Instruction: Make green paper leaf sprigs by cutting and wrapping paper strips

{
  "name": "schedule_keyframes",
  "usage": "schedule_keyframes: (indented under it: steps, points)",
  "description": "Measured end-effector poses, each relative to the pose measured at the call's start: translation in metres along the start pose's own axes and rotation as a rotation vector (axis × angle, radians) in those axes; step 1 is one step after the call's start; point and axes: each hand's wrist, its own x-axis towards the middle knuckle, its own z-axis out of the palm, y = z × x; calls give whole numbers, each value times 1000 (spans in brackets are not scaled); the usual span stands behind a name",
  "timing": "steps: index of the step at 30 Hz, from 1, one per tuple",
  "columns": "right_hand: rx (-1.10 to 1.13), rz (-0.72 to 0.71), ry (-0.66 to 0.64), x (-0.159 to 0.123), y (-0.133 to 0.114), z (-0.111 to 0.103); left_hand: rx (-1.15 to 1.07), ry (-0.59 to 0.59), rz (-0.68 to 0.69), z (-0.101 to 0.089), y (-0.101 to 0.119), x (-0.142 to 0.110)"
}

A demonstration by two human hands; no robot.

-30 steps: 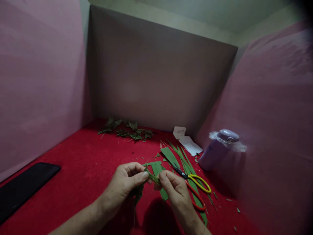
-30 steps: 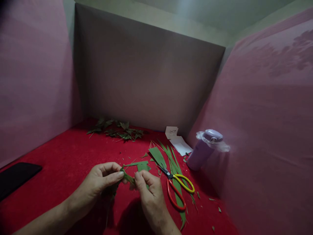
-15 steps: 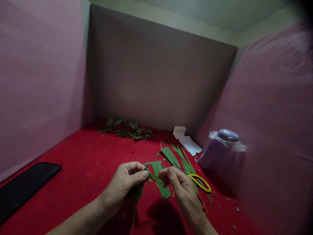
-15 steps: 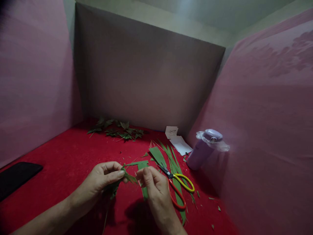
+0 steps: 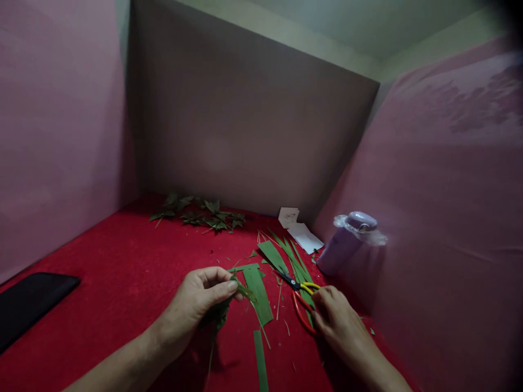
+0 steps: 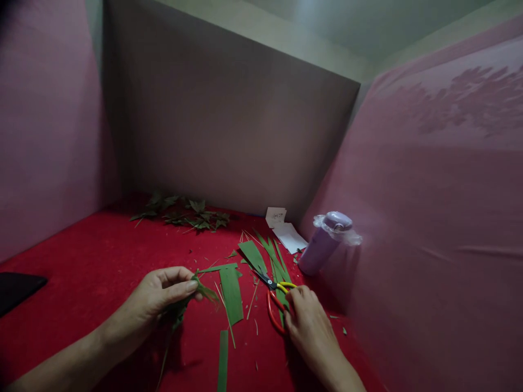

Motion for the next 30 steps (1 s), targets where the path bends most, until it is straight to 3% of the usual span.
schedule_keyframes:
  steps: [9,14,16,18,21,27,30]
  points:
    - [-3,59,-150,26,3,-17,27,15,79,-3,-1,3]
    - [94,92,-160,20,3,-24,5,14,86,-2,1,1]
    - [188,100,-160,13,4,-29,-17,-7,82,-2,3,1]
    - [580,145,-189,6,4,-35,-43,-27,62,-2,4,-1]
    - [936,163,-247,-5,-2,-42,-90,-50,21,-1,7,-3]
    - [1162,217,-367,-31,-38,-38,-125,-104,3,-2,3,-4]
    - [1186,97,-441,-37,-55,-37,-141,-126,-12,-3,3,-4]
